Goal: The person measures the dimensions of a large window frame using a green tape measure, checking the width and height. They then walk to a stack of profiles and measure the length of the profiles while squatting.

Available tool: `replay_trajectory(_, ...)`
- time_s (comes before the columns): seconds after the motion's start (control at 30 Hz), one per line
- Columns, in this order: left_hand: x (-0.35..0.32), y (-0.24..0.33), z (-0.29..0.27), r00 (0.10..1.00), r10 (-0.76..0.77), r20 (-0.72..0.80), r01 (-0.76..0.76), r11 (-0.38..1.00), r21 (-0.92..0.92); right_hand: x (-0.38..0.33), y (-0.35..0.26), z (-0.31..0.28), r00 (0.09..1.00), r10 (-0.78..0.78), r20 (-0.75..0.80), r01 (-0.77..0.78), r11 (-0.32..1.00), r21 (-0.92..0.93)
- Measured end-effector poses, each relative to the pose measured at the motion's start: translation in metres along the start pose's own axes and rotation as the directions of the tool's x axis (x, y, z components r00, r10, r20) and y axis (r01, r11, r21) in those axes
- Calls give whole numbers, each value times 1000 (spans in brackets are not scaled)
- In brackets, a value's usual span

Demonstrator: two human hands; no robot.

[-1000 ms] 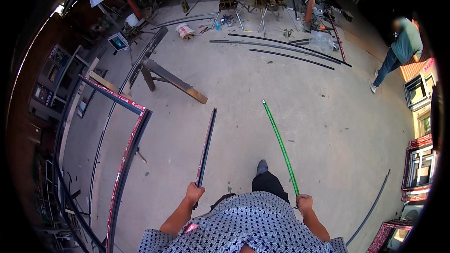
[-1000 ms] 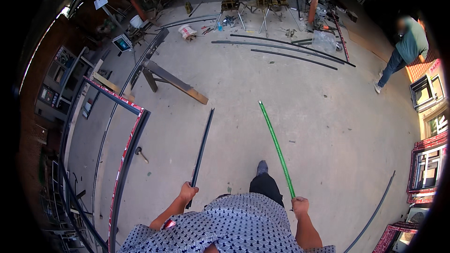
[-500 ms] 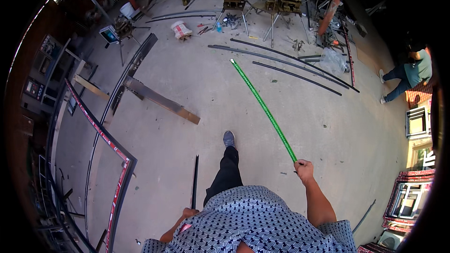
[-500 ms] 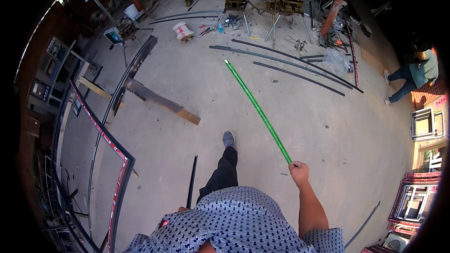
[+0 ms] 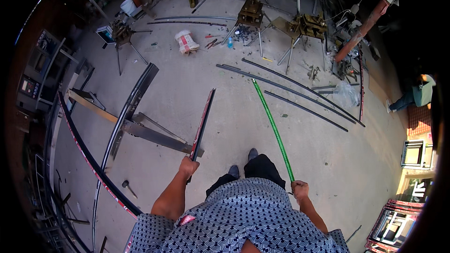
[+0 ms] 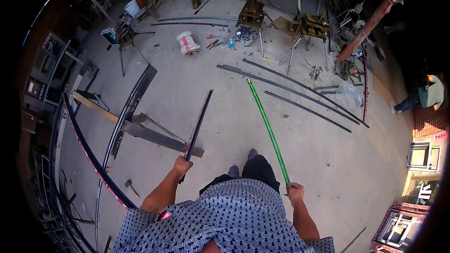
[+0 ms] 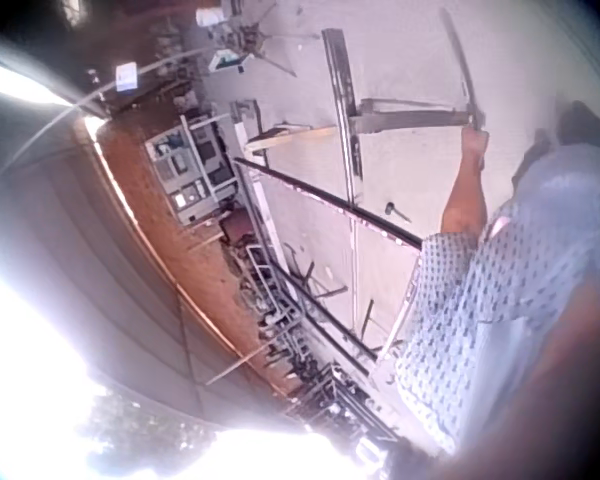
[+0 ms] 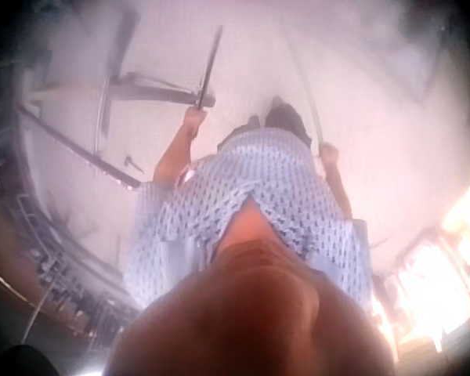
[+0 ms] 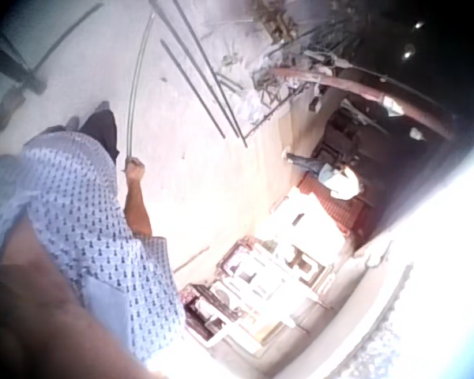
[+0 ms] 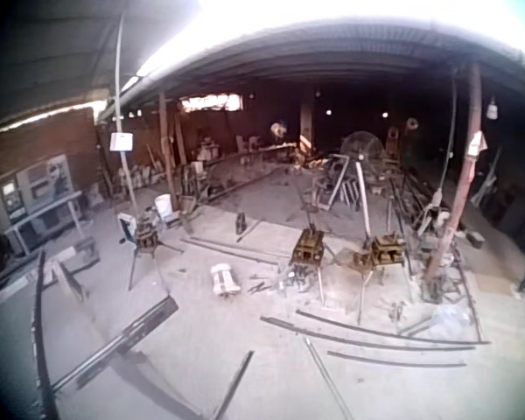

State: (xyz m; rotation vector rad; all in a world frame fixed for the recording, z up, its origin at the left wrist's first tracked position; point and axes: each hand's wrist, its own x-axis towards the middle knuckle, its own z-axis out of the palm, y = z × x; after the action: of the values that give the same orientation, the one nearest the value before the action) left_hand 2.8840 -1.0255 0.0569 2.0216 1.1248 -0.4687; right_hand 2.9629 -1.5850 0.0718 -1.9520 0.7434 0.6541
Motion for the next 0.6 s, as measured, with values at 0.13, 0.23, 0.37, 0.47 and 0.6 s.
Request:
replay_trajectory(0.13,52,133,-27,998,34,61,-16,961,-278,58,-113,25,999,-26,23,27,998,-54)
replay_trajectory(0.23,106,177,-34,999,4,42,12,934,-358,131,-171,56,998,-20,57,25,997,-74)
replay_trajectory(0.37,172,215,-40,994,-105,30,108,918,-381,228,-233,85,997,-14,78,28,983,-184)
replay_trajectory(0.47,206,254,-64,971,-221,91,239,881,-409,297,-313,101,988,-11,153,49,969,-242)
replay_trajectory(0.6,263,323,-91,939,-328,101,331,786,-523,357,-455,108,966,-211,147,246,925,-289)
